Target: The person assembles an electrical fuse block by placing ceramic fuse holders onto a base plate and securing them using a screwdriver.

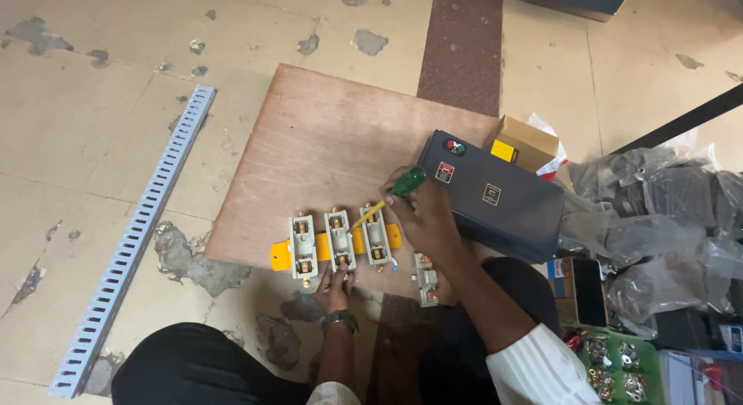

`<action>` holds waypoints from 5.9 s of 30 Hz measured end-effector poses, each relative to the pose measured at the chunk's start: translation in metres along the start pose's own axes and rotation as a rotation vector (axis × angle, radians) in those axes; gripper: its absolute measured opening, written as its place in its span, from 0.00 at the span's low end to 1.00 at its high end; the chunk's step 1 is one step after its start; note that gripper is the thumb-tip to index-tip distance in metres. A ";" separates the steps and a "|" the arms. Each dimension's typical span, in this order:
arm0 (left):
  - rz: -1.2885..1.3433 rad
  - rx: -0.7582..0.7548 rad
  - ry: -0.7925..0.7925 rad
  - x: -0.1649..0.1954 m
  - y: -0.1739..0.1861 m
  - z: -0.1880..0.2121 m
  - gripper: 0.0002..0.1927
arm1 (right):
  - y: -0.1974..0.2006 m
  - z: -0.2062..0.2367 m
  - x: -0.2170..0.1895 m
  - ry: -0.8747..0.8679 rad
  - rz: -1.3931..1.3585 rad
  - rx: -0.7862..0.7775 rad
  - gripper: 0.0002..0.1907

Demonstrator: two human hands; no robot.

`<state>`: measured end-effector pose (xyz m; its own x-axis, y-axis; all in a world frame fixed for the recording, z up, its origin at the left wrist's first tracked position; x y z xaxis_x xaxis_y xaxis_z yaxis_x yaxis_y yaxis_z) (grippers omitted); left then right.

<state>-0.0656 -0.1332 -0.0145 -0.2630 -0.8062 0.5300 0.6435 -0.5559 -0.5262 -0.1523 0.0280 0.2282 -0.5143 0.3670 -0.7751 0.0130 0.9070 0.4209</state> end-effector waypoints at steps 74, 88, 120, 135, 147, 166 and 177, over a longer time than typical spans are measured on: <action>0.321 -0.321 0.379 -0.014 -0.024 -0.058 0.25 | -0.058 -0.019 -0.020 0.046 0.238 -0.202 0.12; 0.305 -0.308 0.393 -0.024 -0.014 -0.071 0.22 | -0.145 -0.047 0.026 -0.050 -1.191 -0.946 0.16; 0.320 -0.149 0.511 -0.056 0.015 -0.088 0.25 | -0.114 -0.064 0.040 -0.021 -0.619 0.274 0.19; 0.371 -0.146 0.410 -0.035 0.000 -0.085 0.21 | -0.148 -0.036 0.093 -0.479 -0.936 0.150 0.20; 0.288 -0.211 0.434 -0.028 -0.010 -0.078 0.25 | -0.152 -0.059 0.019 -0.006 -1.320 -0.919 0.21; 0.333 -0.107 0.505 -0.025 -0.009 -0.064 0.24 | -0.140 -0.059 0.039 0.047 -1.024 -0.557 0.21; 0.377 -0.259 0.431 -0.017 -0.016 -0.064 0.20 | -0.099 -0.011 0.089 -0.142 -0.625 0.691 0.22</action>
<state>-0.1176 -0.1239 -0.0579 -0.3525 -0.9357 -0.0109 0.5677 -0.2046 -0.7974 -0.2087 -0.0312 0.1233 -0.4909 -0.2474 -0.8354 0.2996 0.8525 -0.4284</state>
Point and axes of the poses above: each hand's wrist, its own z-axis away from the middle knuckle, its own y-axis out of the back of the hand, x = y × z, the point moved 8 cm from there along -z, towards the middle knuckle, and after that the axes turned 10 degrees about y, right-handed, at the moved point
